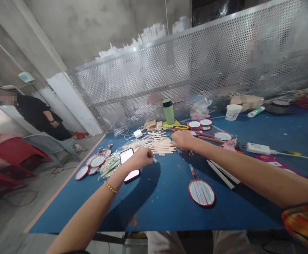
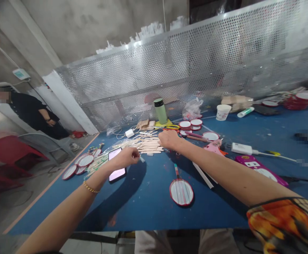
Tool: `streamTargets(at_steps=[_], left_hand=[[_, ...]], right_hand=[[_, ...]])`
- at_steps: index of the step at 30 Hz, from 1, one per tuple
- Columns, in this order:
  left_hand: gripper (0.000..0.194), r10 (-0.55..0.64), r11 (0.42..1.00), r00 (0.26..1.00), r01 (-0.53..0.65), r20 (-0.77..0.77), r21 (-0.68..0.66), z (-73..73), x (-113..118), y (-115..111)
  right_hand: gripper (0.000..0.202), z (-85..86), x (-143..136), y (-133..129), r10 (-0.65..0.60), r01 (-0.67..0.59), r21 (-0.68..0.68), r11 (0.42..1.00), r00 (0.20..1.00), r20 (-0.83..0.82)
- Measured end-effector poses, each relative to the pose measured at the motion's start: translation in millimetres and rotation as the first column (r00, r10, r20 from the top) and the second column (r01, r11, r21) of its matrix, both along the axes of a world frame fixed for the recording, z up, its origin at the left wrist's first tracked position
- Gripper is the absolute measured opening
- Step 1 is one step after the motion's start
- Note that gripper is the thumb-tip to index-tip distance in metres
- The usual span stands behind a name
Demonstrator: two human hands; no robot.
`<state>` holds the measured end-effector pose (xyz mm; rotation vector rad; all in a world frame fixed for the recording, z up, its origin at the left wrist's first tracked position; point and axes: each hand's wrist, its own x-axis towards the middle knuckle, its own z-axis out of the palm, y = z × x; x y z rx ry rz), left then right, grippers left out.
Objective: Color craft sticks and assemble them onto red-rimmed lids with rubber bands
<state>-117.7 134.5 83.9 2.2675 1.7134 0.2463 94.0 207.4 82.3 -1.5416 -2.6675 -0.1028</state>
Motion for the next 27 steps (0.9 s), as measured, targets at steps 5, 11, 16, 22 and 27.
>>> streamTargets(at_steps=[5,11,16,22,27], left_hand=[[0.014,0.177,0.946,0.610,0.112,0.772,-0.305,2.7,12.4,-23.7],[0.028,0.268,0.898,0.361,0.243,0.893,-0.368,-5.3,40.3,-43.0],[0.027,0.272,0.887,0.316,0.284,0.909,-0.364,-7.5,55.0,-49.6],[0.029,0.188,0.920,0.383,0.255,0.904,-0.299,-9.9,62.8,-56.3],[0.031,0.107,0.950,0.464,0.212,0.879,-0.228,-9.1,64.4,-61.1]], right_hand=[[0.029,22.7,11.1,-53.1,0.164,-0.270,-0.161,0.949,0.862,-0.479],[0.024,12.5,29.1,-115.0,-0.170,-0.419,-0.462,0.782,0.569,-0.804],[0.025,0.1,33.2,-129.9,-0.391,-0.454,-0.554,0.698,0.408,-0.825],[0.026,-5.4,33.7,-133.7,-0.402,-0.460,-0.509,0.728,0.314,-0.860],[0.023,-4.3,39.3,-134.5,-0.360,-0.386,-0.459,0.800,0.304,-0.882]])
